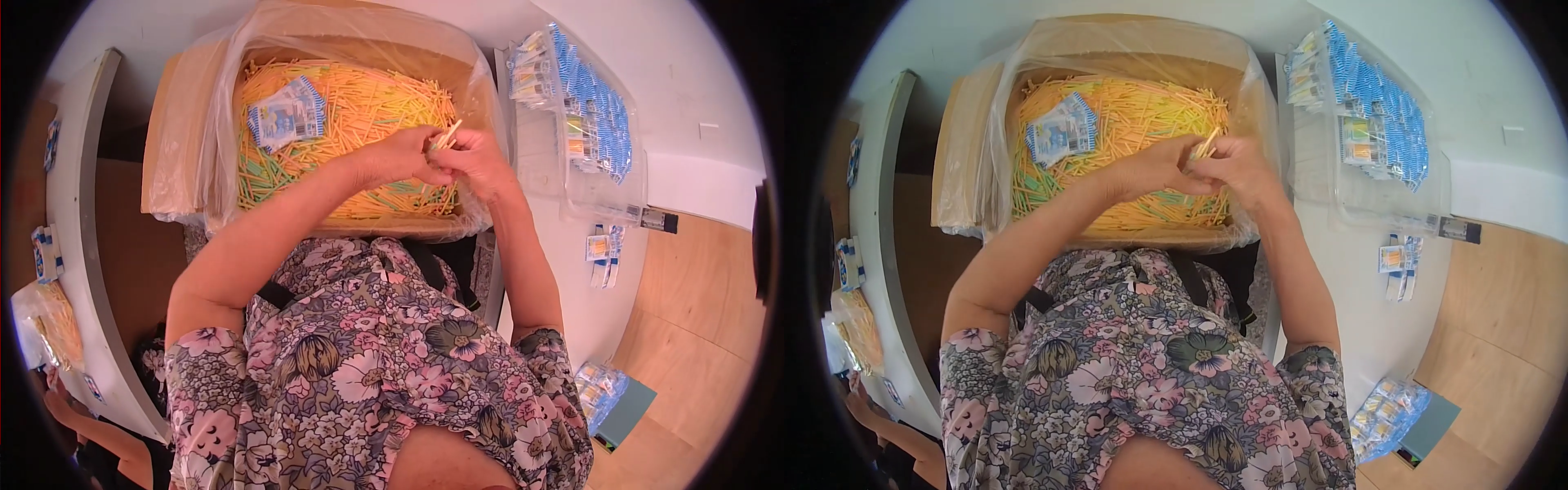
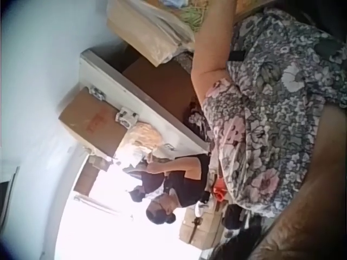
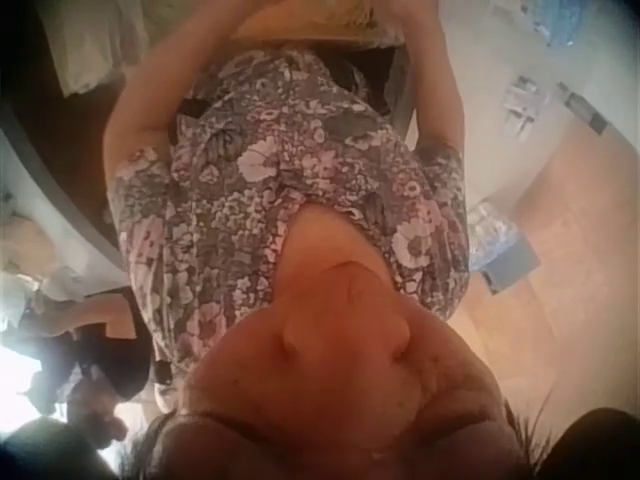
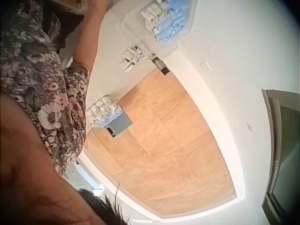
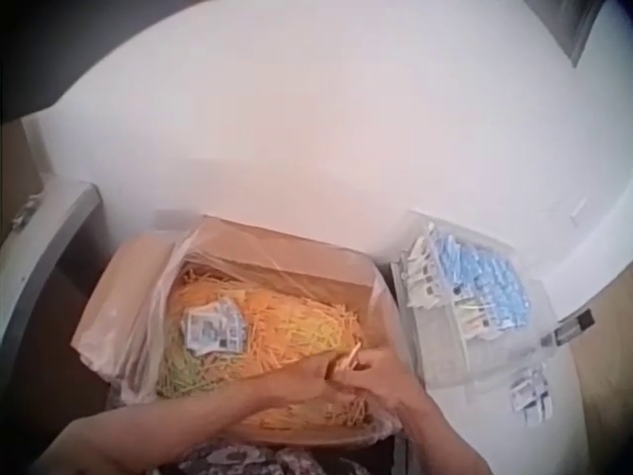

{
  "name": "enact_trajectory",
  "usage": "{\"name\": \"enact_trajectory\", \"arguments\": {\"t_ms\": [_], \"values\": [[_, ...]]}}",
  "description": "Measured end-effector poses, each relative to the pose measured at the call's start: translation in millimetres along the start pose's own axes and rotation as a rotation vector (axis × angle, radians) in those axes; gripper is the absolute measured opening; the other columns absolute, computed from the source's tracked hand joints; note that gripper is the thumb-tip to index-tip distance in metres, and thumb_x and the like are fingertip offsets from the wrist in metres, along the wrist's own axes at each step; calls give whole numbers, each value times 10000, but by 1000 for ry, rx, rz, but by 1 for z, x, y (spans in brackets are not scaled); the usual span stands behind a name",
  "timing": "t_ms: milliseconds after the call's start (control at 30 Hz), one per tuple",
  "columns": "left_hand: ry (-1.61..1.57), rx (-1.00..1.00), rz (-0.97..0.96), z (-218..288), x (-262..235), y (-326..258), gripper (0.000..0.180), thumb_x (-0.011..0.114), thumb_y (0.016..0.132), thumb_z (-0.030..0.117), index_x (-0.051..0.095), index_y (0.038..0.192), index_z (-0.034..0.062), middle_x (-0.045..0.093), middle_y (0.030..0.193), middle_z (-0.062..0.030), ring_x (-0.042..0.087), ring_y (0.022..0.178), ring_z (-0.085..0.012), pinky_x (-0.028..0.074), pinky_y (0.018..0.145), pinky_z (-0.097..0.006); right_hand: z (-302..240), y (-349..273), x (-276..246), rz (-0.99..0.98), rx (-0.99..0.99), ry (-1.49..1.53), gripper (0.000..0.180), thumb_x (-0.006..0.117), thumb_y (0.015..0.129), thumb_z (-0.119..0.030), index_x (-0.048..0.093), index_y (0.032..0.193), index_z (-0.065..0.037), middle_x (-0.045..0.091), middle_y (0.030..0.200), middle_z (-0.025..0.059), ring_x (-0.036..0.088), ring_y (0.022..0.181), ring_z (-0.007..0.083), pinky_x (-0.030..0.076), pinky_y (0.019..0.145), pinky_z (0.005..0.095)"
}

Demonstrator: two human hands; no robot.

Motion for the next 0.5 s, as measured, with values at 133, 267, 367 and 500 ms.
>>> {"name": "enact_trajectory", "arguments": {"t_ms": [133,267,367,500], "values": [[-101,-185,-95,-23,8,9,323,644,785,130,543,1072,23,534,802,-16,490,702,-95,405,599,-249,-6,-4,3,6,17,-232,106,691,784,-99,654,832,-12,606,699,7,554,592,73,427,527,203],[29,-181,82,-26,-9,11,169,631,792,138,571,924,52,468,700,34,379,567,-61,296,484,-240,-33,-1,7,105,-339,-566,169,647,835,-175,643,862,-8,601,761,22,564,696,100,439,592,244],[-50,-113,101,-25,-13,9,230,667,784,174,591,934,16,495,683,0,421,568,-82,331,490,-250,-45,-5,15,192,-642,-684,217,587,880,-219,637,890,-8,593,797,38,567,724,130,446,605,276],[-65,-244,151,-25,-34,-10,197,601,872,262,589,847,67,444,617,43,350,520,-57,287,491,-226,-22,5,-1,180,-262,-205,246,544,896,-244,645,894,-20,601,799,95,597,719,230,463,630,340]]}}
Point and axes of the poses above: each hand's wrist, its own y-axis towards the middle knuckle, its own x-axis out of the palm, z = x × y, the point moved 7 cm from there along y, towards the middle knuckle
